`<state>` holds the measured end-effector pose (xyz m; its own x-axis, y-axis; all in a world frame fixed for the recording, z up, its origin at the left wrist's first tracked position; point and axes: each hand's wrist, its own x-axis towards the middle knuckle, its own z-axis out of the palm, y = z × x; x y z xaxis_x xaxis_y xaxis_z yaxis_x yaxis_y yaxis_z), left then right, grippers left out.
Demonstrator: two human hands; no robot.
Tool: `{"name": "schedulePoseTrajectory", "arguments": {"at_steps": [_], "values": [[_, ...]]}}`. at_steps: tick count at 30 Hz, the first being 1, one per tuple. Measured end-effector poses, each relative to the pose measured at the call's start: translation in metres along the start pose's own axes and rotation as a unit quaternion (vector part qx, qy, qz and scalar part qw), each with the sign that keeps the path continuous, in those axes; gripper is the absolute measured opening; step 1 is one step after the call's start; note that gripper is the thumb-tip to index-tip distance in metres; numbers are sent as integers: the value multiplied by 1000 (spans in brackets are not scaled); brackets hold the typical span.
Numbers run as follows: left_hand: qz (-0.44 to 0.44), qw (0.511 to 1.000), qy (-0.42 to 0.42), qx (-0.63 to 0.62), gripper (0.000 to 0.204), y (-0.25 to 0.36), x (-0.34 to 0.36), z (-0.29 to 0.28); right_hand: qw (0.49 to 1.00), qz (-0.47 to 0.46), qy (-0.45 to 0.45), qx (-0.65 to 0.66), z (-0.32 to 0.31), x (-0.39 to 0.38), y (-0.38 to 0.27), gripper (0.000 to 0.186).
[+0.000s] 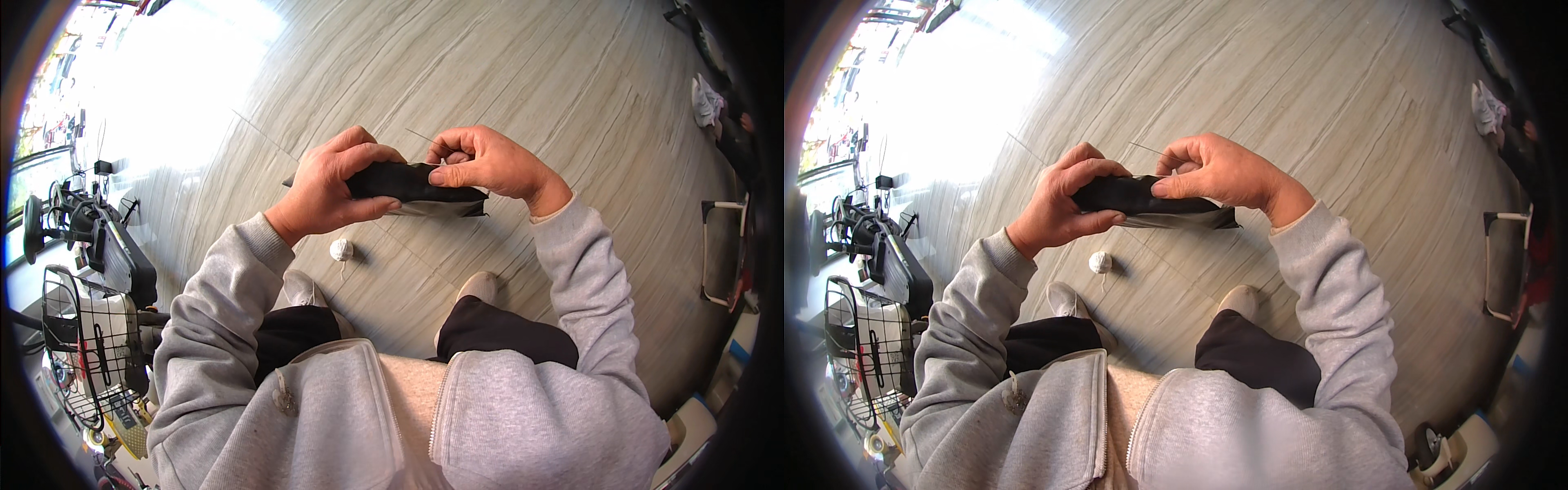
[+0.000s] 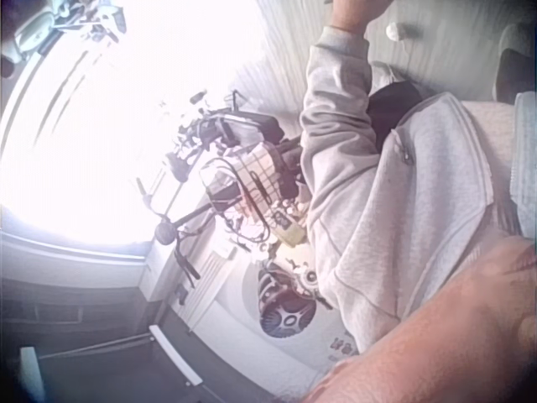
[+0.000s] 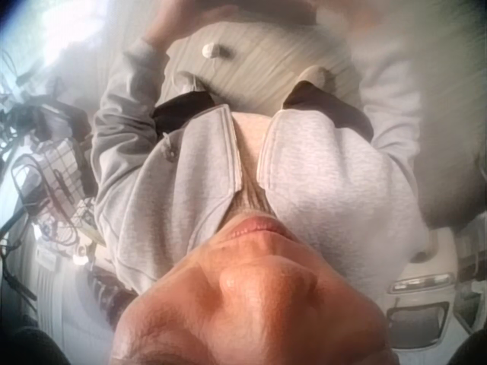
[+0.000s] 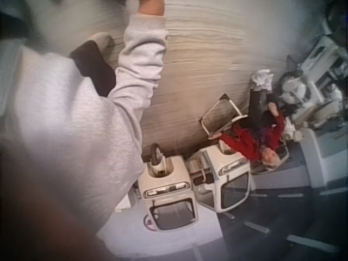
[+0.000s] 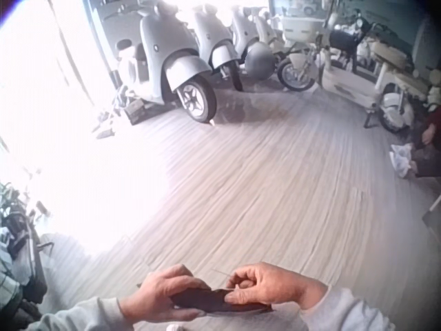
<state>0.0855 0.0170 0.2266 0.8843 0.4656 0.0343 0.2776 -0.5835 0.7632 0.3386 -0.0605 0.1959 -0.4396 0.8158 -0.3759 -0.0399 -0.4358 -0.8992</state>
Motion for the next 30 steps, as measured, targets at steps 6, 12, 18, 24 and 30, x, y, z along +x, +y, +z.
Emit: {"name": "schedulePoseTrajectory", "arguments": {"at_steps": [6,12,18,24,30], "values": [[3,1000,-6,1,47,0,-1,0,999,-15,2,48,-2,7,8,16],[17,1000,14,9,48,2,0,4,997,13,3,74,4,13,11,13],[25,999,-7,27,48,6,1,6,995,54,-71,42,-4,26,16,14],[36,998,-18,50,49,10,5,6,985,101,-137,27,-14,39,16,11],[23,996,-62,68,51,12,4,2,986,92,-142,12,-11,41,18,11]]}}
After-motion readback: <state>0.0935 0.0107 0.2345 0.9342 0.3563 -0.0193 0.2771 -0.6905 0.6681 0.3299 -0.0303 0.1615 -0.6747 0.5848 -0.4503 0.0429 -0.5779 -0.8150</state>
